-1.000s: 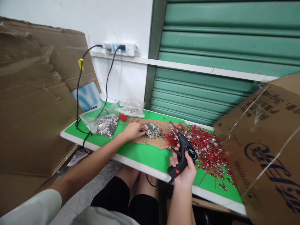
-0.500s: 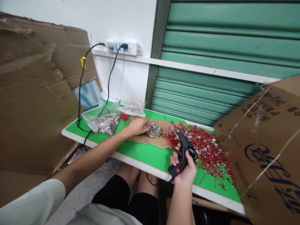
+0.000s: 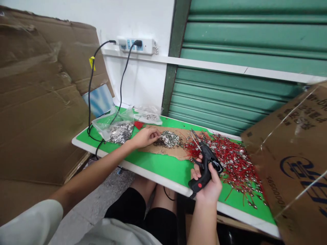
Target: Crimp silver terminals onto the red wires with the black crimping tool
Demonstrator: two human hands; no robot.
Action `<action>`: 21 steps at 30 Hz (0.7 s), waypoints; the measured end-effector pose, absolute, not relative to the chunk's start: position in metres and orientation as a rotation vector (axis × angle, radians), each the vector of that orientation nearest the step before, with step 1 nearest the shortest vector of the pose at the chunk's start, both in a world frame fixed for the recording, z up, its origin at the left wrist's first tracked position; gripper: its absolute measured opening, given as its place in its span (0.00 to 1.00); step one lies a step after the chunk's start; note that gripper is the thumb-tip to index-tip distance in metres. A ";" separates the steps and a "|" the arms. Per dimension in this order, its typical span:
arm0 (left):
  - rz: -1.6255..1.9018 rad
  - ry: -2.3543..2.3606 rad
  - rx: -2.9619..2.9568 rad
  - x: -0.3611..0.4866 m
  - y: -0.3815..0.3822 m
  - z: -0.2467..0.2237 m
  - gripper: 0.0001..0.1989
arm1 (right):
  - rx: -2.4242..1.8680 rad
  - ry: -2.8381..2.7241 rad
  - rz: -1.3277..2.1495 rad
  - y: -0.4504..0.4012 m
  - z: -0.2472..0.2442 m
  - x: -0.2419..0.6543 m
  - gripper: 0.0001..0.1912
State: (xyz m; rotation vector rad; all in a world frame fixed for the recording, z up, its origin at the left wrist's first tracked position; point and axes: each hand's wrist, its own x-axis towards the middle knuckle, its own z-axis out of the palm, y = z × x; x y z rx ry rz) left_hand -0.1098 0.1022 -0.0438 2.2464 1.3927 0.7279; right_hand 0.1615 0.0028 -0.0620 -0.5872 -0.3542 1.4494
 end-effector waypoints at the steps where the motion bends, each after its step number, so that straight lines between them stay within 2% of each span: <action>1: 0.708 1.415 2.246 -0.111 0.101 -0.044 0.08 | -0.588 -0.359 1.449 0.003 -0.062 0.161 0.14; 5: 0.644 1.435 2.350 -0.112 0.099 -0.048 0.07 | -0.602 -0.373 1.442 0.002 -0.060 0.161 0.13; 15: 0.669 1.421 2.415 -0.125 0.087 -0.056 0.14 | -0.632 -0.405 1.430 0.001 -0.059 0.159 0.12; 17: 0.687 1.523 2.358 -0.125 0.087 -0.053 0.15 | -0.630 -0.402 1.429 0.002 -0.059 0.159 0.12; 21: 0.614 1.848 2.245 -0.118 0.095 -0.043 0.09 | -0.630 -0.397 1.430 0.003 -0.058 0.158 0.13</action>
